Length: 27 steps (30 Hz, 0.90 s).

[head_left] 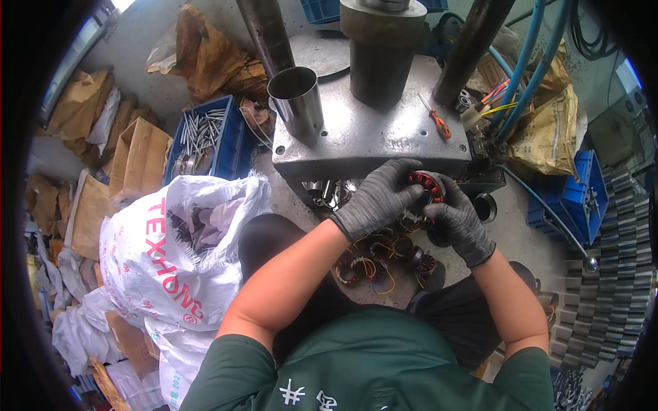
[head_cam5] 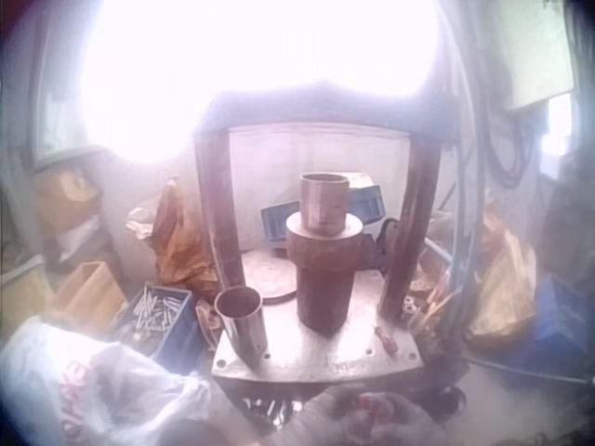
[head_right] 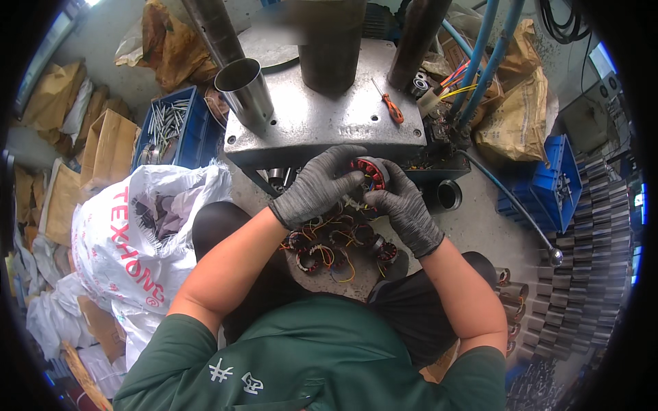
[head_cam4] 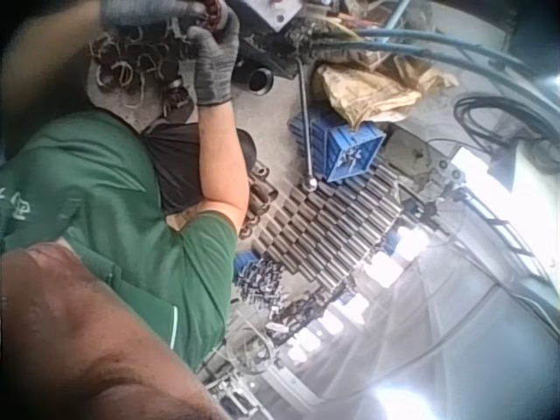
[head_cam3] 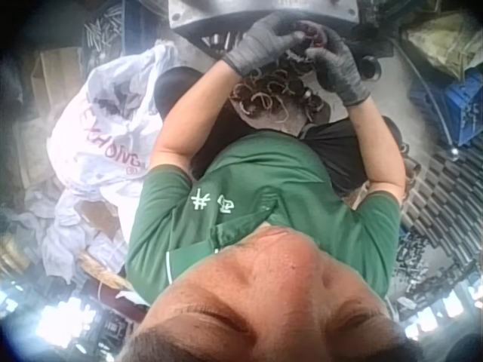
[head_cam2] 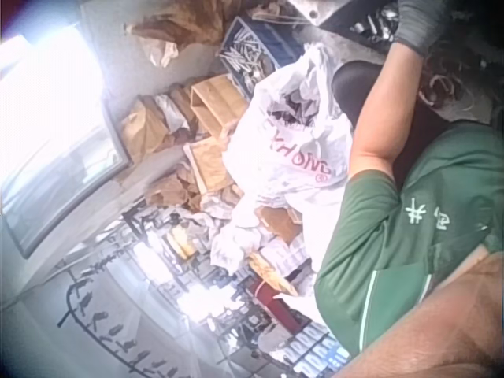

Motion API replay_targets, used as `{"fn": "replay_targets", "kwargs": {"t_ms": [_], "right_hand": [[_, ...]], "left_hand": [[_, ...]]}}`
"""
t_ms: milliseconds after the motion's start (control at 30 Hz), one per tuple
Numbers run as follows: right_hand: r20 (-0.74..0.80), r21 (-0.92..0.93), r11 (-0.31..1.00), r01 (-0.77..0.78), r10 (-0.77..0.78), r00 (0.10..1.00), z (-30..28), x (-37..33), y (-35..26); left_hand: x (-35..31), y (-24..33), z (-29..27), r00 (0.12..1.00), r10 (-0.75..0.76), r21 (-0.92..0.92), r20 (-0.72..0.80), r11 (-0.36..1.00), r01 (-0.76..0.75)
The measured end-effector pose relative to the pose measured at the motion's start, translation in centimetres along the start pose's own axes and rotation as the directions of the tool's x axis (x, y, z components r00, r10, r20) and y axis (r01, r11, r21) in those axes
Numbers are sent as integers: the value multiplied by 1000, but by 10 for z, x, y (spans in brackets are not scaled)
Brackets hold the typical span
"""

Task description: Assembling stator coils into metal housings using an industrial press.

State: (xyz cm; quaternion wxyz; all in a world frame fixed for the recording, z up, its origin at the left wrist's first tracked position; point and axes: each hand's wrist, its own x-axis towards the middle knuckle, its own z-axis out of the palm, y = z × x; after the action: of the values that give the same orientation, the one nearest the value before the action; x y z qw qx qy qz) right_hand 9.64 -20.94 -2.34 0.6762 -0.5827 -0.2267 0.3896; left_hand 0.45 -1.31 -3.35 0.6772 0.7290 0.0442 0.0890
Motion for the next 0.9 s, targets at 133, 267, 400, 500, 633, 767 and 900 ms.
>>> {"fn": "replay_targets", "kwargs": {"t_ms": [133, 267, 400, 500, 633, 767, 900], "right_hand": [[6, 39, 998, -43, 43, 999, 7, -2, 0], [-23, -93, 996, -14, 12, 1000, 10, -2, 11], [67, -338, 936, 94, -76, 995, 13, -6, 11], [116, -435, 878, 199, -165, 979, 13, -5, 13], [39, -460, 881, 111, -104, 994, 22, -1, 4], [64, -351, 930, 106, -89, 994, 19, 3, 5], [113, -279, 951, 133, -106, 988, 16, 4, 5]], "left_hand": [[3, -7, 0, 997, 63, 167, -44, 984, -55], [7, -6, 2, 995, -27, 258, -99, 965, 52], [8, -2, 2, 988, -30, 372, -152, 924, 85], [5, 10, 7, 980, 60, 548, -188, 835, 54], [8, 9, 7, 978, 109, 550, -178, 835, 7], [9, 9, 4, 988, 63, 585, -144, 810, 34], [4, 19, 1, 993, 52, 581, -109, 814, 21]]}}
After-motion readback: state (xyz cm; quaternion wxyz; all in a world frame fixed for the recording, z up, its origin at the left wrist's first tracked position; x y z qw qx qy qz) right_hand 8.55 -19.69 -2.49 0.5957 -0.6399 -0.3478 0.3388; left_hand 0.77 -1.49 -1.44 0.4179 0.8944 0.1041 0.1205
